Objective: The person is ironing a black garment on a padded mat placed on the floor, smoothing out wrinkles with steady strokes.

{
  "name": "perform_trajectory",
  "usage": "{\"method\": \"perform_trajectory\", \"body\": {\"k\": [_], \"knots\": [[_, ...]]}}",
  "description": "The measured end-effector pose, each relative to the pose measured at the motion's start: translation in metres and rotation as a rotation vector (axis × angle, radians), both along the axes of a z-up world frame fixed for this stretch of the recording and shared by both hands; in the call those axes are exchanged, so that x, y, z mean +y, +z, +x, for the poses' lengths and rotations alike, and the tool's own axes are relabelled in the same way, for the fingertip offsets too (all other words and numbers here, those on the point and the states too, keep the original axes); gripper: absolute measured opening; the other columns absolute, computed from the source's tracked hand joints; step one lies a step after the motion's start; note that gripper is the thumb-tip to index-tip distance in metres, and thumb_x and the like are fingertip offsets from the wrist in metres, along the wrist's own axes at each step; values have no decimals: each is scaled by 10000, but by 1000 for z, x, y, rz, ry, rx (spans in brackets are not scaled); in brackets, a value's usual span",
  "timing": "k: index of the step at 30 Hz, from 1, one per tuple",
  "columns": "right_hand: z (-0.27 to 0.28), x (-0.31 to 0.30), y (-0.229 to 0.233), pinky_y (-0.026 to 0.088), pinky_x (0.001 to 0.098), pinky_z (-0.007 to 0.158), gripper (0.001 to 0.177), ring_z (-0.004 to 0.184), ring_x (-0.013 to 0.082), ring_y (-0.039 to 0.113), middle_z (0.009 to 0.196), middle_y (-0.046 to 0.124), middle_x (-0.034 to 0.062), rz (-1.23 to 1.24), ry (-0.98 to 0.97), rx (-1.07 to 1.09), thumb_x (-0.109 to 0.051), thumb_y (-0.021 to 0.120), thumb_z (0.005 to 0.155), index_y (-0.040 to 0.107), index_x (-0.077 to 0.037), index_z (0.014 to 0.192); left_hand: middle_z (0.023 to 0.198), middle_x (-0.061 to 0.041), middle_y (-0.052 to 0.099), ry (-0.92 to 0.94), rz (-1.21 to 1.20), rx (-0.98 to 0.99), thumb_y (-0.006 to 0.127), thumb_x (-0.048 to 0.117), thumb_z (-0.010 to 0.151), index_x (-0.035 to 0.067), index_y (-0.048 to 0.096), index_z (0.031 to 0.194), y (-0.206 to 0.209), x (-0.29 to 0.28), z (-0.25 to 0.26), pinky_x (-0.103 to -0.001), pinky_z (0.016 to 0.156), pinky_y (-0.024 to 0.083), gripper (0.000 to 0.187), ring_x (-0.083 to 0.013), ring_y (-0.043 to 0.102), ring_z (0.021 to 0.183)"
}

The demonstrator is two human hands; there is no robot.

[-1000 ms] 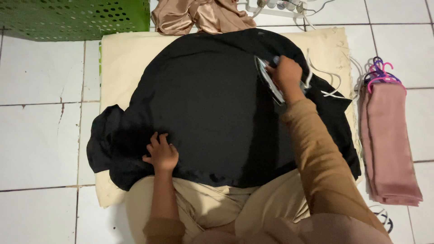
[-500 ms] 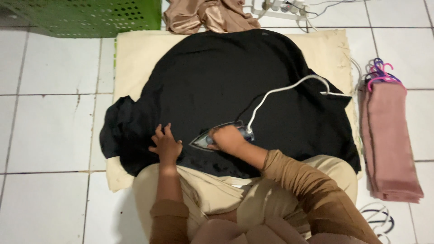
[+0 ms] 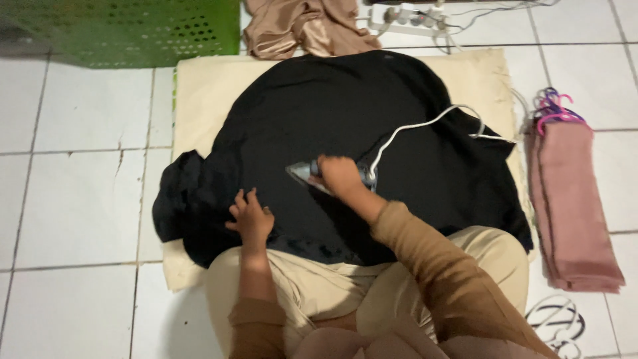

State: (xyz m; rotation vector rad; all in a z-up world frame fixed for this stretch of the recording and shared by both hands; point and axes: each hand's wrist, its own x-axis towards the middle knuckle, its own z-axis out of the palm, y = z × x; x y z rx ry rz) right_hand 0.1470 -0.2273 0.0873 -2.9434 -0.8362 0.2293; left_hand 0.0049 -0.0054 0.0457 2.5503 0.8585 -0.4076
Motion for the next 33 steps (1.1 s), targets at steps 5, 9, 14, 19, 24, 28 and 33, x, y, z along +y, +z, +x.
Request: {"method": "perform_trajectory", "body": {"k": [5,9,14,19,24,28,33], "knots": [[-27,-91,21,609,517,728,491,828,391,766,847,763,168,-16,-174,133,-510,737,838,664,-64,1031,1656,-52,219,-36,23,62,633,316,935,301,364,1545,-21,9,0,-782,1039,293,667,-348,331,1408],[20,-185,4,587,563,838,560,976,442,748,950,772,233,-17,-480,184,-531,713,877,699,-17,1097,1641,-82,279,-23,51,-27,632,297,933,271,416,1507,-32,10,-3,-799,1033,285,614,-365,352,1399],[48,-271,41,572,588,864,547,1017,468,727,989,767,254,34,-656,133,-523,720,895,728,-14,1094,1635,-73,281,-38,68,-63,588,288,940,276,421,1477,-33,12,-5,-805,1010,280,563,-360,354,1377],[75,-326,51,555,593,870,558,1025,480,720,991,761,255,-4,-700,108,-563,734,879,740,-44,1085,1627,-33,302,-34,90,-8,563,285,964,309,459,1436,-24,7,-2,-777,1016,288,485,-338,376,1362],[106,-380,44,528,574,815,683,980,510,695,973,716,298,355,-904,161,-610,836,809,740,16,1064,1599,-58,325,-38,116,-46,598,236,959,279,466,1418,-6,-1,-3,-800,1015,258,480,-358,397,1361],[159,-460,20,533,406,458,501,496,292,653,613,624,154,728,-1055,-55,-515,761,1000,715,-33,869,1591,-82,348,-22,101,-21,598,240,958,260,476,1417,4,-5,1,-801,1005,261,476,-381,402,1360],[191,-458,59,531,210,691,455,733,53,614,838,668,-39,1362,-1134,-101,-539,504,984,717,-144,1056,1564,-113,373,-88,223,-106,628,226,888,251,486,1377,-11,-2,-3,-717,955,311,510,-431,436,1258]]}}
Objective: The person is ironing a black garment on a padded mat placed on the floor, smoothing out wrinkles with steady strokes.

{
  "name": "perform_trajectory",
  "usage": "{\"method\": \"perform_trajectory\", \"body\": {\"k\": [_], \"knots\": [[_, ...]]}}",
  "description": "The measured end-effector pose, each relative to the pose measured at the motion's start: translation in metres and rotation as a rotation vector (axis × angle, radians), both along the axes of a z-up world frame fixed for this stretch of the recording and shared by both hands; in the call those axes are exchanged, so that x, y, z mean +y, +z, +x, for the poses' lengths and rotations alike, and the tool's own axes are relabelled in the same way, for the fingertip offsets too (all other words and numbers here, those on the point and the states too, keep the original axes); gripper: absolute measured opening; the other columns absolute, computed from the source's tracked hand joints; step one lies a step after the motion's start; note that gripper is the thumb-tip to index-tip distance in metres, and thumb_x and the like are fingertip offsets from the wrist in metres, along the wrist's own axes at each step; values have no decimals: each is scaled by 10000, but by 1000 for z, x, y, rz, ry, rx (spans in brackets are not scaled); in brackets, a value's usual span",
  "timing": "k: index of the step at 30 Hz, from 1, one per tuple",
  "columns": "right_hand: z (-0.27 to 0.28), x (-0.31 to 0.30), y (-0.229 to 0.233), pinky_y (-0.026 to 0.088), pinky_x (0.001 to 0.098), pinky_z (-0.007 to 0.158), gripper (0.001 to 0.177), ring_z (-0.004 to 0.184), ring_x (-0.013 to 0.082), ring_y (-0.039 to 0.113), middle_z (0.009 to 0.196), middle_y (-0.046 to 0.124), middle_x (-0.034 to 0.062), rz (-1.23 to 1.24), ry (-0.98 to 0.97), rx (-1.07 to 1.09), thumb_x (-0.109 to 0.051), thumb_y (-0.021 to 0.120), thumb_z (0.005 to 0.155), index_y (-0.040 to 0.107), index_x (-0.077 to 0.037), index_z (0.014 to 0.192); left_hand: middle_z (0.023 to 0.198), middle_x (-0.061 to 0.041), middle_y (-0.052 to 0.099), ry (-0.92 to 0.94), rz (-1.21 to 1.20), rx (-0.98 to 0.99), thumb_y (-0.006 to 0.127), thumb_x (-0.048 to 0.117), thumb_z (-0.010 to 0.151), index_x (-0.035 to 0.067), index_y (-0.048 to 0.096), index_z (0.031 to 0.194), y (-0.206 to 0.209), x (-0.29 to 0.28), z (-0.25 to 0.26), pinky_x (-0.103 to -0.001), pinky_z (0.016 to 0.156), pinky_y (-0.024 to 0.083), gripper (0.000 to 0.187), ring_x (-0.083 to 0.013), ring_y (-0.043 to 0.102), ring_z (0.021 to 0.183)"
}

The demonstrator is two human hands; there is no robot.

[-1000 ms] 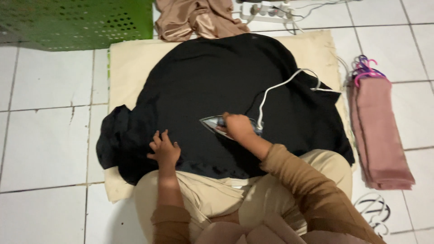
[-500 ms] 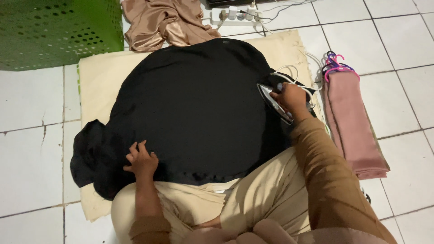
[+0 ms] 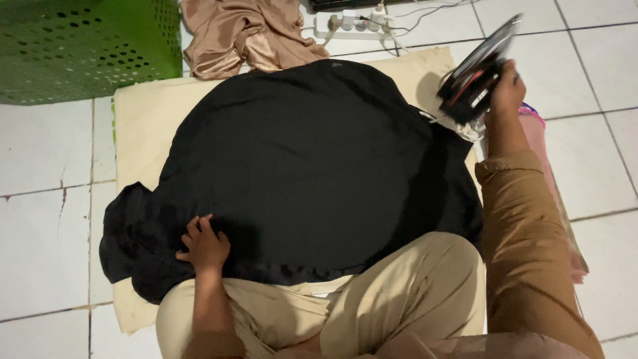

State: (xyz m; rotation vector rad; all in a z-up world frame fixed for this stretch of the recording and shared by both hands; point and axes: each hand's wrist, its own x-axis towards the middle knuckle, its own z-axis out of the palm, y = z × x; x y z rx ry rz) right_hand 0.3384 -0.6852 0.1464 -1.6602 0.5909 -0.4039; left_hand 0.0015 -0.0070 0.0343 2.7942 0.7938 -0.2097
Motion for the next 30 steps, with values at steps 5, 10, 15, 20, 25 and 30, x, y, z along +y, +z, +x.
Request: {"method": "perform_trajectory", "body": {"k": [5,10,15,20,25,30], "knots": [[14,19,-24,490,387,890,471,957,160,541,1057,617,25,226,204,-180,-486,404,995,626,-123,1198,1572,-136,352,25,-36,16,616,185,881,210,500,1436,16,-7,3,-647,952,282,568,-414,417,1223],[26,7,-68,501,324,941,400,949,145,550,1028,565,39,325,98,-262,-446,528,1002,543,-99,1200,1557,-153,369,-5,15,-23,601,177,868,182,498,1451,17,-11,1,-613,915,295,592,-400,432,1161],[25,15,-47,490,379,951,388,921,133,524,977,583,3,358,133,-252,-458,524,985,622,-135,1176,1536,-189,391,-20,4,-106,583,157,861,131,513,1451,12,-11,1,-665,953,250,594,-423,423,1193],[38,33,-64,468,481,973,406,945,183,509,995,570,46,368,188,-294,-473,528,978,597,-105,1135,1528,-192,383,-34,2,-107,595,163,836,141,514,1430,13,-12,0,-667,916,277,600,-434,422,1161],[44,50,-87,507,331,918,465,955,178,575,1009,601,76,273,134,-319,-470,580,963,595,-55,1172,1533,-171,378,-16,-3,-77,594,169,845,159,514,1436,17,-12,3,-643,926,272,597,-427,425,1181],[38,54,-75,489,368,916,427,947,163,549,986,573,29,228,58,-279,-526,502,964,578,-130,1103,1527,-209,383,-16,-15,-57,594,155,859,128,510,1450,17,-13,3,-690,967,258,598,-424,427,1185]]}}
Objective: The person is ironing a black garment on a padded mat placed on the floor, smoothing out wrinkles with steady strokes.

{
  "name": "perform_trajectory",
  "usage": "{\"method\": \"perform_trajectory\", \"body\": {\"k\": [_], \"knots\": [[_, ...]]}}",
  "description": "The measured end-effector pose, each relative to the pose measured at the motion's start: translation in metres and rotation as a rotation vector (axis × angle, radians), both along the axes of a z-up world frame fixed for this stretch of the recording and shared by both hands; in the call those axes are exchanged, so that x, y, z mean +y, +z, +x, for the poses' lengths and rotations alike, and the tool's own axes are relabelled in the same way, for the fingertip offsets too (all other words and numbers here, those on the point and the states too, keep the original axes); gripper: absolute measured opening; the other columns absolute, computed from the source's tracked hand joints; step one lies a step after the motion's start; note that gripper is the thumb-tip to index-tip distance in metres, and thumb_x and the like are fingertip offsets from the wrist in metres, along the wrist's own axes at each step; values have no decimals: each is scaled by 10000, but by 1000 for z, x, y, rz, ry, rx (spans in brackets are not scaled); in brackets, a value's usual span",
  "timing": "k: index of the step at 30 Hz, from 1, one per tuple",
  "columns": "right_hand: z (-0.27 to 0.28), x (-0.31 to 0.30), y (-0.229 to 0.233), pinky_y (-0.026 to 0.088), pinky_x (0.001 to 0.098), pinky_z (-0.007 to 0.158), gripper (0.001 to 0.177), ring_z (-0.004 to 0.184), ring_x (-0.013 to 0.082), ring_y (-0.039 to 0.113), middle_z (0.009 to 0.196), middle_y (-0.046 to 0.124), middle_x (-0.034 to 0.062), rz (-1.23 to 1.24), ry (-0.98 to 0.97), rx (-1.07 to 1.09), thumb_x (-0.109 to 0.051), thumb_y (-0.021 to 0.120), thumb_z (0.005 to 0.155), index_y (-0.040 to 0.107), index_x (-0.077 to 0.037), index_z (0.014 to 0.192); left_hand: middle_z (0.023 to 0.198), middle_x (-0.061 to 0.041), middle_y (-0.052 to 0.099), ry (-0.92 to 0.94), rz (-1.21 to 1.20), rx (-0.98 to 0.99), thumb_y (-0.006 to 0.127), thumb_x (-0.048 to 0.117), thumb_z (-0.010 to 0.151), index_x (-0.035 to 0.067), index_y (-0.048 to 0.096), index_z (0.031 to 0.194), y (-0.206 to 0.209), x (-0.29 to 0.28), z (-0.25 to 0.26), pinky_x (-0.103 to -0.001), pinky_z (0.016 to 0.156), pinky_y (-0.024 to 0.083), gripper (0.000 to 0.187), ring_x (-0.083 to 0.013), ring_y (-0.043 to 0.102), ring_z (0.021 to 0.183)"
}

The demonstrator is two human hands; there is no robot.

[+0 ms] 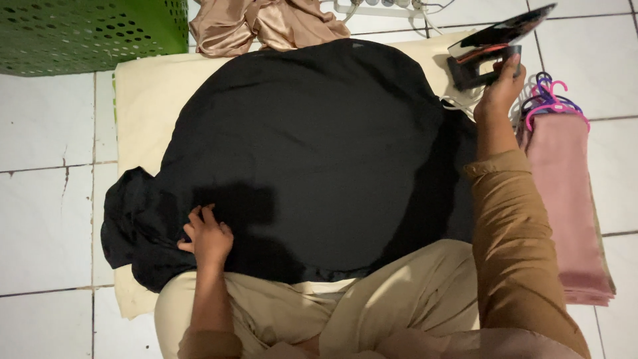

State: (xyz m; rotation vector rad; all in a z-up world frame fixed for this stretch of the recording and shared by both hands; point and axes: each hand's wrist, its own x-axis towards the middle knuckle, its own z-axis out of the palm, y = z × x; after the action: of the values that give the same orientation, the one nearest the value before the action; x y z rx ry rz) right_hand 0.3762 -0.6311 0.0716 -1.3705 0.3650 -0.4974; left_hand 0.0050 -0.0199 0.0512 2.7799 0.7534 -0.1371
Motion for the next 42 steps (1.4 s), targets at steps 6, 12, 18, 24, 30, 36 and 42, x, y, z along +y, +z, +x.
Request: {"method": "perform_trajectory", "body": {"k": [6,12,18,24,30,36,42], "knots": [[-16,5,4,525,286,869,514,900,142,612,941,649,35,-319,4,117,-586,519,974,642,-90,1032,1540,-219,371,-1,-17,-12,575,138,858,113,515,1449,0,-1,-1,-678,939,257,594,-432,416,1169],[-23,14,9,607,277,673,466,856,137,644,968,668,36,-447,40,136,-550,503,1026,643,-107,1051,1499,-211,413,-57,84,-88,631,131,836,124,514,1422,-6,0,-6,-659,858,327,597,-428,453,1123],[-19,22,19,636,322,775,526,879,167,643,1037,638,75,-241,164,58,-566,484,1009,589,-74,1164,1559,-168,358,-2,33,66,598,152,896,169,468,1473,-2,0,-1,-642,912,319,592,-396,441,1173],[-11,30,3,566,270,651,423,821,104,582,949,632,7,-250,135,169,-535,510,1012,597,-133,1109,1531,-202,385,-5,4,-23,624,121,863,139,499,1446,8,-4,-2,-697,915,302,597,-433,438,1199],[0,14,-24,552,313,703,475,775,175,644,894,679,75,-646,-202,-2,-495,531,1034,666,-40,1009,1548,-178,373,9,0,-2,619,153,880,164,487,1465,1,-1,-4,-691,958,272,600,-416,426,1217],[7,-11,-16,559,280,731,590,772,126,637,843,701,28,-593,-34,259,-637,526,1003,708,-82,917,1391,-171,529,-27,113,21,617,259,956,154,579,1386,0,2,10,-667,983,272,444,-378,500,1149],[-33,17,36,417,506,970,321,1143,388,486,1180,428,215,-1075,-187,56,-185,655,1095,443,10,1237,1330,-112,556,-234,220,-83,735,265,910,238,616,1437,19,8,50,-651,957,340,541,-319,535,1070]]}}
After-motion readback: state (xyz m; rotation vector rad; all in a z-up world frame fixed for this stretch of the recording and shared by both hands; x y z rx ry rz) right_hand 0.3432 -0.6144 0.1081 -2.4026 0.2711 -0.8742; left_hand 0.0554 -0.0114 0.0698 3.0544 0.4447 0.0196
